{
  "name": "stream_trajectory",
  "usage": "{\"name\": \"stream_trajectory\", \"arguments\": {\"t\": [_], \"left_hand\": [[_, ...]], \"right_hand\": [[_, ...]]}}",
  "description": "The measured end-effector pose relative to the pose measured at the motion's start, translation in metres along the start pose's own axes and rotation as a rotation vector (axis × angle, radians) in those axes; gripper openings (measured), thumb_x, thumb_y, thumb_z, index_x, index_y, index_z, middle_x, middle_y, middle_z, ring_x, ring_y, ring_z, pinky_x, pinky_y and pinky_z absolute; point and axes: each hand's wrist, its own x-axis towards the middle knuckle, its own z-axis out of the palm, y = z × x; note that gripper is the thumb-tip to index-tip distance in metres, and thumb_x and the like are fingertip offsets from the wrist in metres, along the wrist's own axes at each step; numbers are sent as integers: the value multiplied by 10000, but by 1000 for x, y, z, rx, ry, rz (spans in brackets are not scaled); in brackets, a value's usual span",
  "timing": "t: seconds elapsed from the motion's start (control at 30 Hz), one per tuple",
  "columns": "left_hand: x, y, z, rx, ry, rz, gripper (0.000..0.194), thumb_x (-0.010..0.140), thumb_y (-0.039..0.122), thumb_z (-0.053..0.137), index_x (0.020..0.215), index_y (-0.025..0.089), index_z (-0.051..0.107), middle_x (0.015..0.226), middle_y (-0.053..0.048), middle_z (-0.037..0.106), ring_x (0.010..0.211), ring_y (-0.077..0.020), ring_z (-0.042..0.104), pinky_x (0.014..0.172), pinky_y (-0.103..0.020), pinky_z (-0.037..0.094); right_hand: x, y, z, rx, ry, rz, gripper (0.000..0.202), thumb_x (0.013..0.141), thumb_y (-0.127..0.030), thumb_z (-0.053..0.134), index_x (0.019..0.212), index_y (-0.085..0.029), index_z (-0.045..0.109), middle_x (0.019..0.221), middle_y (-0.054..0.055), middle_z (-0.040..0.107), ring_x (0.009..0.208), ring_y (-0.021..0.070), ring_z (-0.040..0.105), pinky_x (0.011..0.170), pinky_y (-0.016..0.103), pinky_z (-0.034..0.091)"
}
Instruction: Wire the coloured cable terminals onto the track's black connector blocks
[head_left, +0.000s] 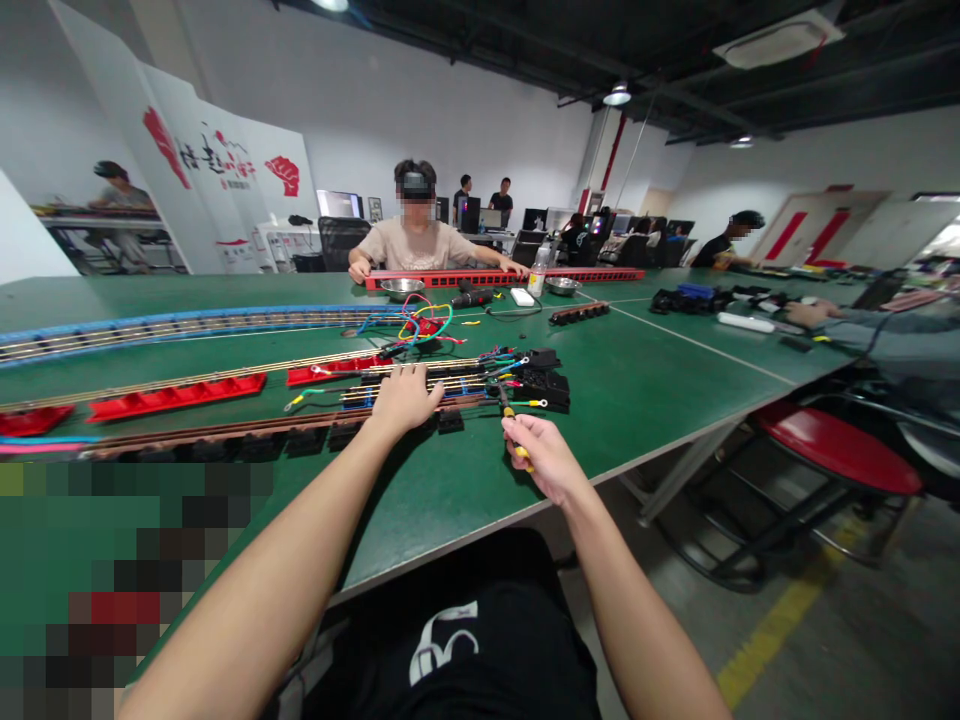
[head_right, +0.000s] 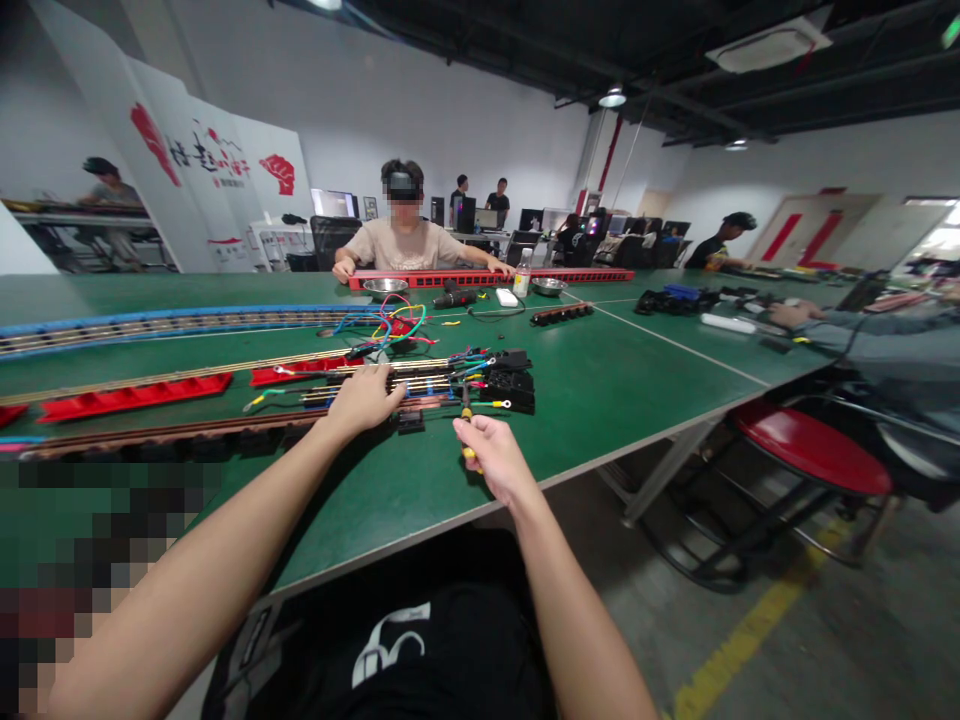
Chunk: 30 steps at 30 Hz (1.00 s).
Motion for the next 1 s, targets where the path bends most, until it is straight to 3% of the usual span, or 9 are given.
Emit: {"name": "stream_trajectory", "arguments": {"t": [0.3, 0.6, 1.0], "left_hand": [[-1, 1, -1, -21, -5, -10, 521, 906, 461, 341, 1233, 114, 550, 1251, -187, 611, 1177, -320, 542, 930, -423, 436], [-2, 1, 0, -3, 17, 2, 525, 922, 475, 316, 1213, 111, 558, 1240, -181, 615, 1163, -317, 550, 919, -412, 445], [-4, 2, -2, -21, 22, -6, 521, 916, 462, 315, 1221, 119, 562, 1263, -181, 607, 1177, -324, 535, 908, -429, 442]], "right_hand": [[-3, 6, 2, -227, 10, -60, 495, 685, -587, 705, 631, -215, 383, 493, -92, 366, 416, 50, 334, 417, 188, 263], [-10, 7, 11, -772, 98, -302, 368, 774, -436, 604, 561, -215, 400, 478, -70, 365, 473, 84, 309, 485, 234, 263], [-16, 5, 25, -1330, 182, -342, 219, 776, -349, 580, 616, -210, 525, 564, 13, 584, 542, 151, 530, 564, 268, 312]]}}
